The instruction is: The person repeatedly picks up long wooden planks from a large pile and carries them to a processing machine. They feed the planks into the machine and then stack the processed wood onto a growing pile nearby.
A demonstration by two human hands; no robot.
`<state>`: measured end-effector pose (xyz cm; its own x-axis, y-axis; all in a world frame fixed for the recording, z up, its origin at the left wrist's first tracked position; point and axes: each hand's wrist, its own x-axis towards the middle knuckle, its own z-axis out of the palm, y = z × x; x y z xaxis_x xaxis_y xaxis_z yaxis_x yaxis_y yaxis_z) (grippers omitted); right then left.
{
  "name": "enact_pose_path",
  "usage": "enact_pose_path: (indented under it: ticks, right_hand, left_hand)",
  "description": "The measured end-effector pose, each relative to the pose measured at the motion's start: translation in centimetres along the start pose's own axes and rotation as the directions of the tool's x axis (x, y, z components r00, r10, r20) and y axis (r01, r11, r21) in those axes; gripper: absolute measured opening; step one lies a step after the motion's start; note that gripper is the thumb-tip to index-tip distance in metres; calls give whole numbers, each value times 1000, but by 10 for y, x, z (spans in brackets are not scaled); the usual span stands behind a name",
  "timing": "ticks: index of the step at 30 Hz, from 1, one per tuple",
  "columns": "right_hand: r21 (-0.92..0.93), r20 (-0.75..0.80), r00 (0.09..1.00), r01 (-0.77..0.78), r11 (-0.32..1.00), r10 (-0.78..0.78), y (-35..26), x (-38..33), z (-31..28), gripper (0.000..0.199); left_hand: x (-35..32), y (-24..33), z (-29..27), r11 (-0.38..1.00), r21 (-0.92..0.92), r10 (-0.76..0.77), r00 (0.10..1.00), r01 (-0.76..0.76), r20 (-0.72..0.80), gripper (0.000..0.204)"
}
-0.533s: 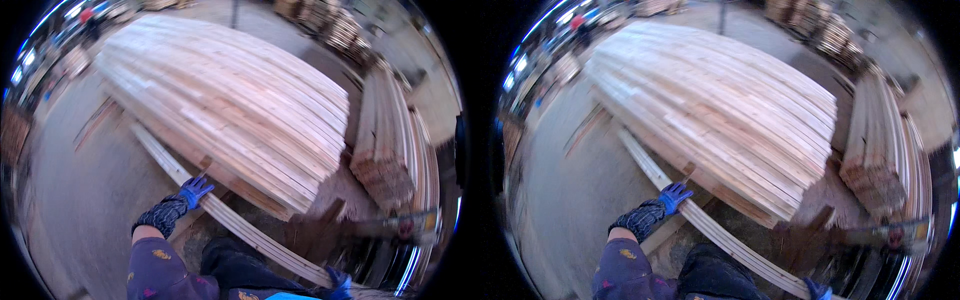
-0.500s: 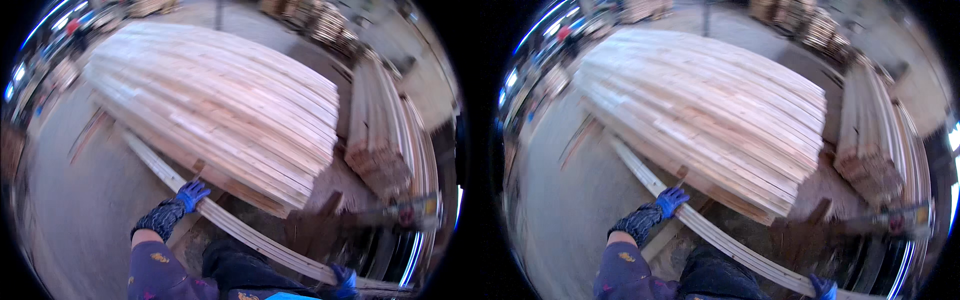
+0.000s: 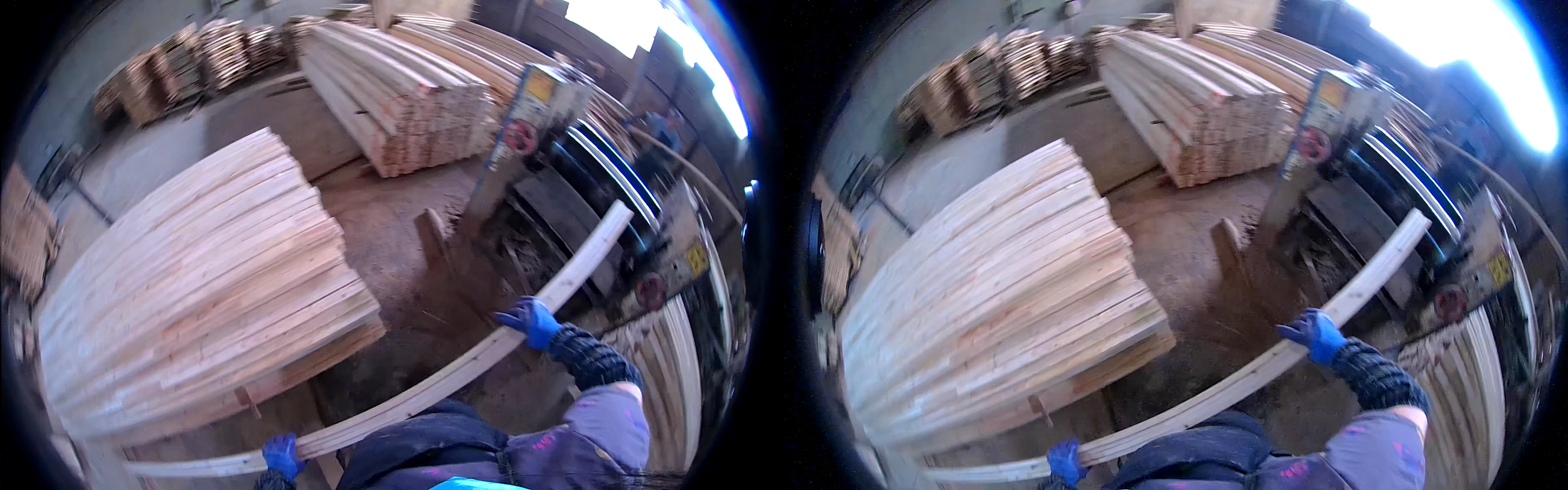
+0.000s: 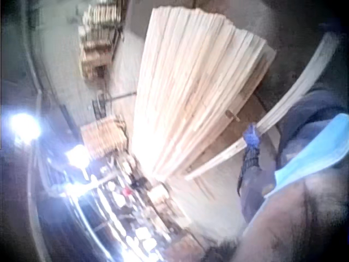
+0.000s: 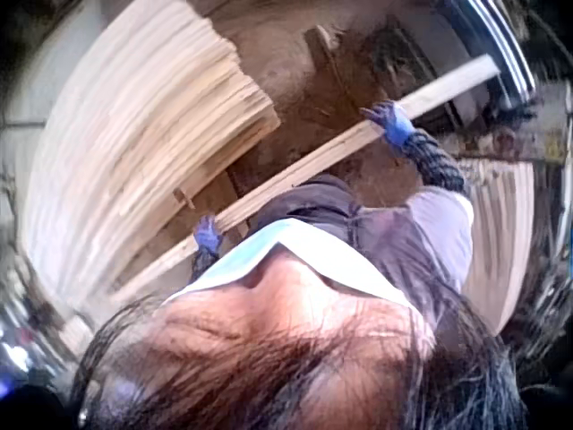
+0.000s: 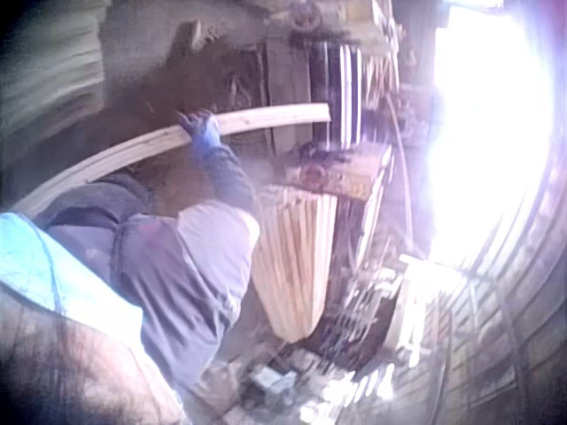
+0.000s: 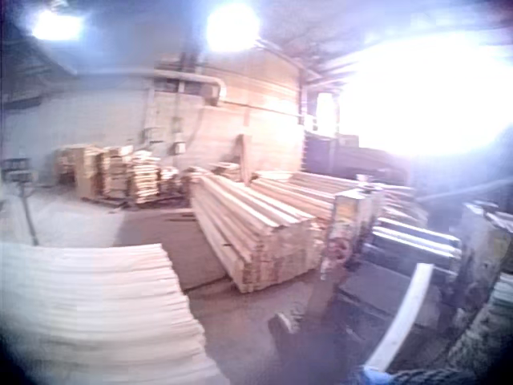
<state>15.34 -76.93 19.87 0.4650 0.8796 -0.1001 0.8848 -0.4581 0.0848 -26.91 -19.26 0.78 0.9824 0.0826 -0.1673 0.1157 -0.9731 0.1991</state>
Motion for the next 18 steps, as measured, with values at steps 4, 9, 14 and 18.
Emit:
enact_pose_path:
  ticks: [4,9,14,18]
  right_hand:
    - [175,-214,969,163,971,-125,34,15,39,82]
    - [124,-305,951,-12,992,49,89,-22,77,54]
    - [17,-169,907,-389,921,386,161,-45,72,66]
    - [207,-182,955,-197,958,235,151,-38,63,90]
  left_hand:
    - [-37,2,-51,982,130,-155,978,137,137,92]
    - [11,26,-94,975,181,136,990,-127,-38,97]
    - [99,157,-105,973,209,75,989,-101,129,96]
    - [172,263,-100,936,258,264,962,-238,-69,95]
